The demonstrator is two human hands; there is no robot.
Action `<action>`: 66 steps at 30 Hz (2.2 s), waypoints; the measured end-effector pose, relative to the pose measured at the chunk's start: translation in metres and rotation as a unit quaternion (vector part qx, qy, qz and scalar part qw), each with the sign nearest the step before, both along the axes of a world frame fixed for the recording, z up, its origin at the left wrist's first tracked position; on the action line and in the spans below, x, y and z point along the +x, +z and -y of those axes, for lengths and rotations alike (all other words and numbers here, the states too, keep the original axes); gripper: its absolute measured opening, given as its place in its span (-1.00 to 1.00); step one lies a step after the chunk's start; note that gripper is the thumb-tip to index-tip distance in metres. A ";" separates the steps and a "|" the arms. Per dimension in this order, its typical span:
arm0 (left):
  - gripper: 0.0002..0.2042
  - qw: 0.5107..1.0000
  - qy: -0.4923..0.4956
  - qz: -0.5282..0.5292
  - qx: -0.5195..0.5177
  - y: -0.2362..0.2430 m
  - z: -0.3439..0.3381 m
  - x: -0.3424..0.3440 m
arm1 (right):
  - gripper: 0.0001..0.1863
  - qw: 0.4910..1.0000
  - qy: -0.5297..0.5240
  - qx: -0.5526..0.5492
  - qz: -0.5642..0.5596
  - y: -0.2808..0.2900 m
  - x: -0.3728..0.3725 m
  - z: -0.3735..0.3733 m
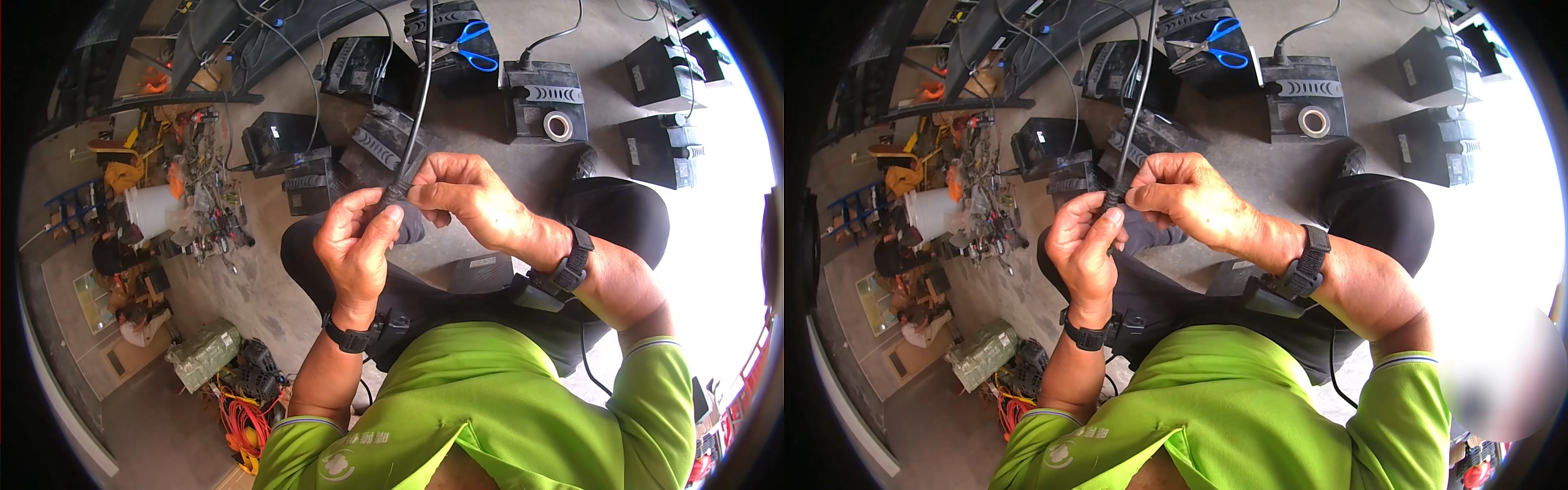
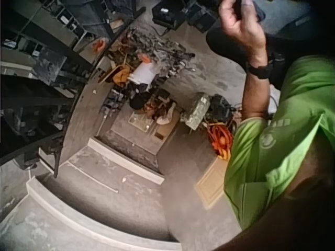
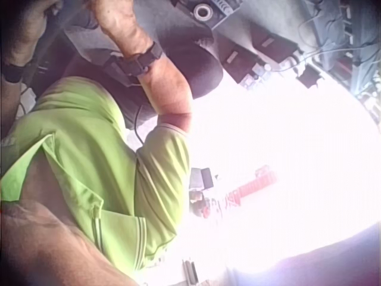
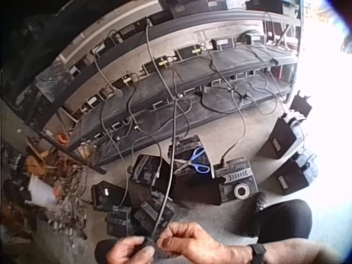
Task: Repairing or modifying the wiring of battery units using a utility knife, scissors, and electrical tape.
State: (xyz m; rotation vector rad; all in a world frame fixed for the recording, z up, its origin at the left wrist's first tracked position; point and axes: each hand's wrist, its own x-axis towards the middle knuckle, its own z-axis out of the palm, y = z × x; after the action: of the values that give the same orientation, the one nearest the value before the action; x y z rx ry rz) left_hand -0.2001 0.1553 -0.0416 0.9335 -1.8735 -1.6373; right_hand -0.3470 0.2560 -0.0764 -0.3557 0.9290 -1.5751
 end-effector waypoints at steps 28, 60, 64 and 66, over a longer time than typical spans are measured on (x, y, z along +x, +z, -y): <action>-0.80 0.981 -0.145 0.081 0.100 -0.009 0.026 -0.010 | -0.90 0.993 0.032 0.037 -0.106 -0.020 -0.014 0.003; -0.71 0.940 -0.100 0.062 0.322 -0.015 0.016 -0.009 | -0.91 0.995 0.082 -0.051 0.002 -0.036 -0.009 0.009; -0.69 0.938 -0.095 0.070 0.325 -0.013 0.013 -0.010 | -0.89 0.993 0.090 -0.062 0.045 -0.038 -0.011 0.011; -0.65 0.938 -0.131 0.039 0.318 -0.015 0.012 -0.006 | -0.87 0.991 0.098 -0.071 0.054 -0.040 -0.011 0.014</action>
State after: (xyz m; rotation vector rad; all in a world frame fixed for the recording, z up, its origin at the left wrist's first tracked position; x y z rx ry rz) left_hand -0.2062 0.1431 -0.0566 1.0280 -1.5795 -2.4856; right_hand -0.3577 0.2425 -0.1169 -0.4442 0.6789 -1.4680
